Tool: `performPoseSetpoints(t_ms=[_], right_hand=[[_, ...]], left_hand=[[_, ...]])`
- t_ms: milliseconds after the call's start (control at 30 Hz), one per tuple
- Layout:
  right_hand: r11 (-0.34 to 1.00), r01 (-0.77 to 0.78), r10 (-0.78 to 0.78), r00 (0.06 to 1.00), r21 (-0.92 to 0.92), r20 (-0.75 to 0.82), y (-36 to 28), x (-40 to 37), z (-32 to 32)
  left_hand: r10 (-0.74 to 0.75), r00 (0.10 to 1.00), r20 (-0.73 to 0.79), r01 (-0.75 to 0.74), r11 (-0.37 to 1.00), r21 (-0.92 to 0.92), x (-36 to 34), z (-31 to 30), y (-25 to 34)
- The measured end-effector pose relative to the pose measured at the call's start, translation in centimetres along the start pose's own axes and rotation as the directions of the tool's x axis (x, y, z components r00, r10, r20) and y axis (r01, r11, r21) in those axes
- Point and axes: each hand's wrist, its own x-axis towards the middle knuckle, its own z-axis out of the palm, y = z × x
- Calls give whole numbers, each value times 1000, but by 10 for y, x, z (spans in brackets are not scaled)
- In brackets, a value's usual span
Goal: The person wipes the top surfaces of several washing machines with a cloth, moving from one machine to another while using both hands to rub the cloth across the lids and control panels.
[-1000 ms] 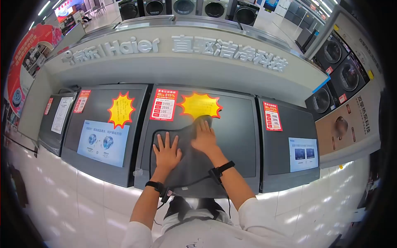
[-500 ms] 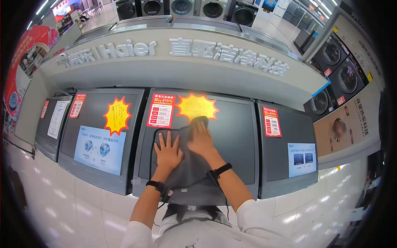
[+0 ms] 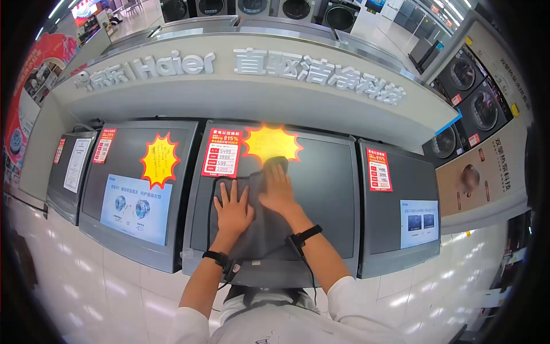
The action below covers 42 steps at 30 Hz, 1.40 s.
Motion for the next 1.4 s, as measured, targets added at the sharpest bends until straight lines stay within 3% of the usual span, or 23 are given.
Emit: performPoseSetpoints(t_ms=[267,467,667,1067,1200,1233,1333,1400], right_hand=[[1000,26,-26,999,17,-23,1,6,-3],[993,10,-26,989,113,148,-6,4,-31],[999,-31,25,989,40,145,-4,5,-13],[987,-63,87,982,-146,169,-6,17,-6],[973,-103,92,994,-207,-65,-18,-14,21],[963,-92,39,978,-254,-207,-21,-29,36],[962,-176,126,964,-207,-235,-38,-55,43],[956,-177,114,959,-233,-260,-40,-69,50]], left_hand=[[23,998,-65,-22,1000,18,-6,5,-1],[23,998,-57,-21,999,34,-27,13,1],[-31,999,20,30,999,29,-44,8,6],[-41,998,-49,38,997,-61,-57,13,-14],[-17,998,-65,12,997,-70,-72,14,-28],[1,996,-84,-6,998,-61,-72,12,-34],[-12,1000,20,14,993,-118,-63,-10,-54],[-2,1000,4,2,995,-101,-50,-10,-76]])
